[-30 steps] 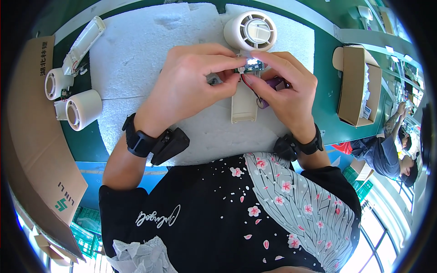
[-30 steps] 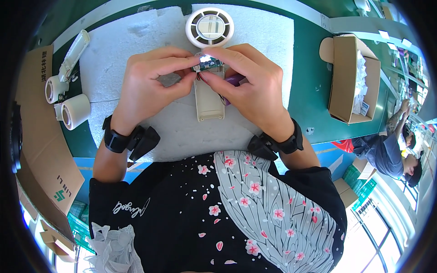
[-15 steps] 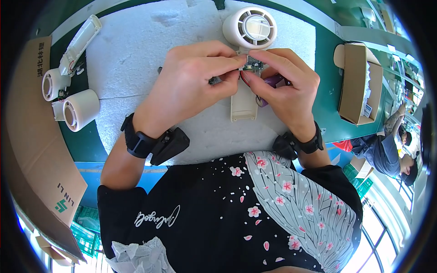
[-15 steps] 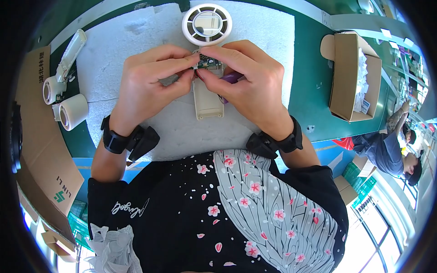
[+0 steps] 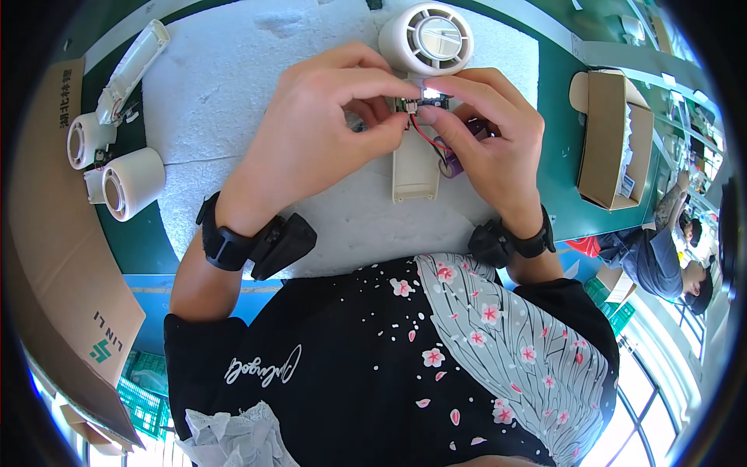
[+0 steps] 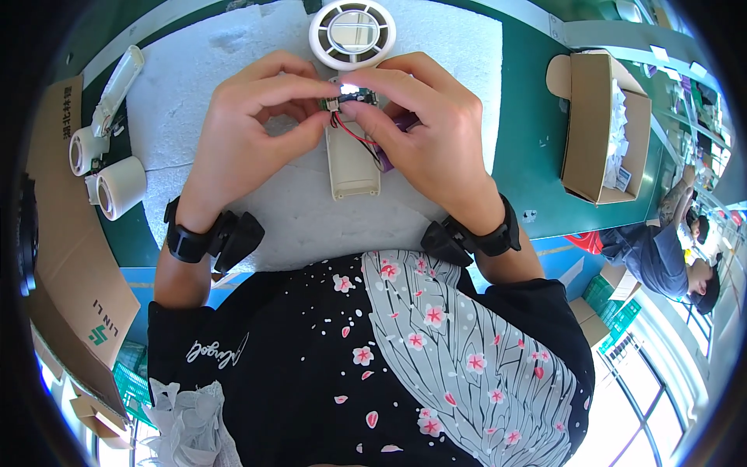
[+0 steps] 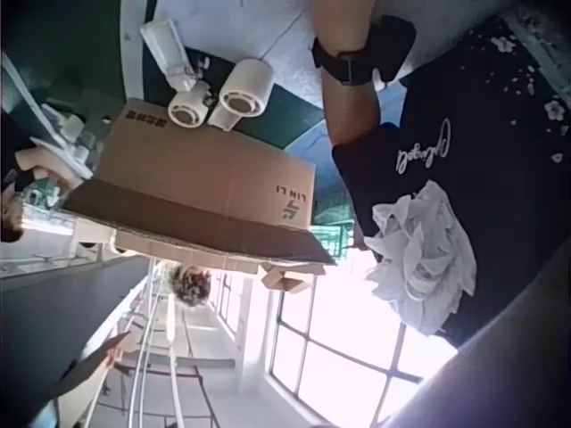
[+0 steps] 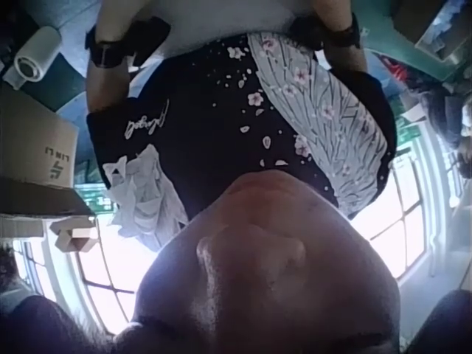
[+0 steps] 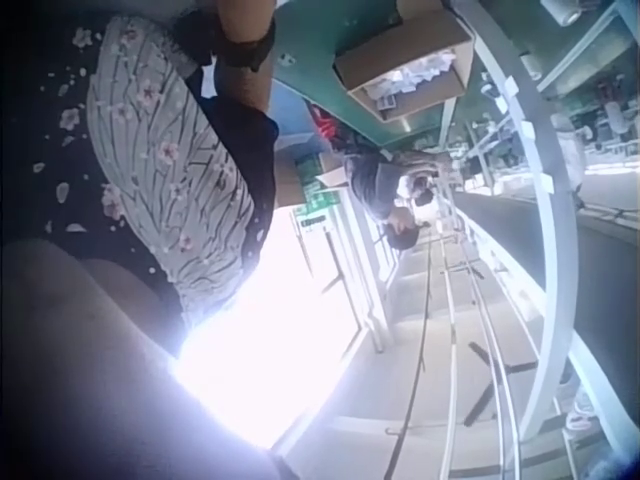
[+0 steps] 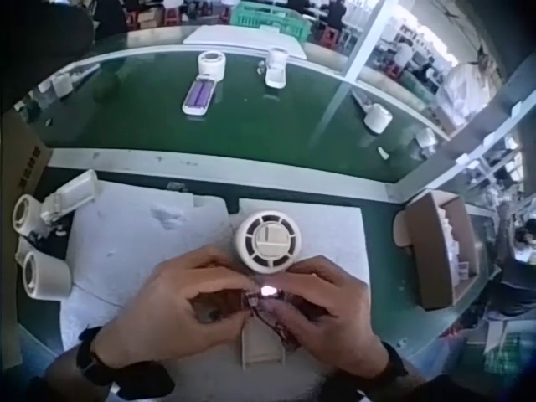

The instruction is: Assembling portable handheld fans by connecting motors to batteries and circuit boards.

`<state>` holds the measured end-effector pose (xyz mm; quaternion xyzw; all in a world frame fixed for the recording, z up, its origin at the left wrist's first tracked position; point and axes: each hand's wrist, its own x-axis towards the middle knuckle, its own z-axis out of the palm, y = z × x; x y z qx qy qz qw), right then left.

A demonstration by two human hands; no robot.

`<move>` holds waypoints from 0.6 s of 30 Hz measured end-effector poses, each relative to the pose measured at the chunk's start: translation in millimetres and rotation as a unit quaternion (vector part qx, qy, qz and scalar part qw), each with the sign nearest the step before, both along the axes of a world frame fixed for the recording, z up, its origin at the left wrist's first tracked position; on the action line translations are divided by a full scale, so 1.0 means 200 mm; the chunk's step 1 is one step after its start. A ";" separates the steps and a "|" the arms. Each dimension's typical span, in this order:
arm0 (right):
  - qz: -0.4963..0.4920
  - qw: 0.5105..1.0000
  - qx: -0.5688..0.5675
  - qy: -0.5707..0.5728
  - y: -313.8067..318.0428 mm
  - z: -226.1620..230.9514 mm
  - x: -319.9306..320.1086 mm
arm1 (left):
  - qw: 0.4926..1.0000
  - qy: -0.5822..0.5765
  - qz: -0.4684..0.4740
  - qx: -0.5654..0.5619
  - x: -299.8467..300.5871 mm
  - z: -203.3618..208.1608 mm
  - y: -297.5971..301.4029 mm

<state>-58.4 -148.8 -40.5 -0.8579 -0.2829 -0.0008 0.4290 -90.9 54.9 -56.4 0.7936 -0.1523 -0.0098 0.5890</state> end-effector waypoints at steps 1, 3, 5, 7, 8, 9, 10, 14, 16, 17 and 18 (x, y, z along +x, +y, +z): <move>-0.001 1.000 -0.001 0.001 0.00 0.00 0.00 | 0.998 0.045 -0.004 -0.031 0.00 0.00 0.00; -0.009 1.000 0.003 0.015 0.00 0.01 -0.01 | 0.994 0.093 -0.008 -0.061 -0.01 0.01 0.00; -0.014 1.000 0.005 0.023 0.00 0.01 -0.02 | 0.986 0.142 -0.024 -0.087 0.00 0.02 0.00; -0.018 0.999 0.006 0.039 0.00 0.01 -0.03 | 0.980 0.168 -0.033 -0.100 -0.01 0.02 0.00; -0.020 0.999 0.006 0.047 0.00 0.01 -0.03 | 0.980 0.176 -0.032 -0.083 -0.01 0.02 0.00; -0.020 0.999 0.006 0.048 0.00 0.01 -0.03 | 0.980 0.183 -0.032 -0.065 -0.01 0.02 0.00; -0.017 0.999 0.002 0.048 -0.01 0.01 -0.03 | 0.980 0.191 -0.032 -0.048 -0.01 0.02 0.00; -0.009 0.999 -0.011 0.047 0.00 0.02 -0.03 | 0.987 0.155 0.002 -0.037 -0.03 0.03 -0.04; -0.007 0.999 -0.025 0.044 0.00 0.03 -0.03 | 0.989 0.147 0.015 -0.028 -0.03 0.03 -0.06; -0.006 0.999 -0.025 0.043 0.00 0.03 -0.03 | 0.990 0.139 0.029 -0.020 -0.04 0.03 -0.07; -0.006 0.999 -0.025 0.040 0.00 0.03 -0.03 | 0.991 0.130 0.042 -0.012 -0.04 0.03 -0.08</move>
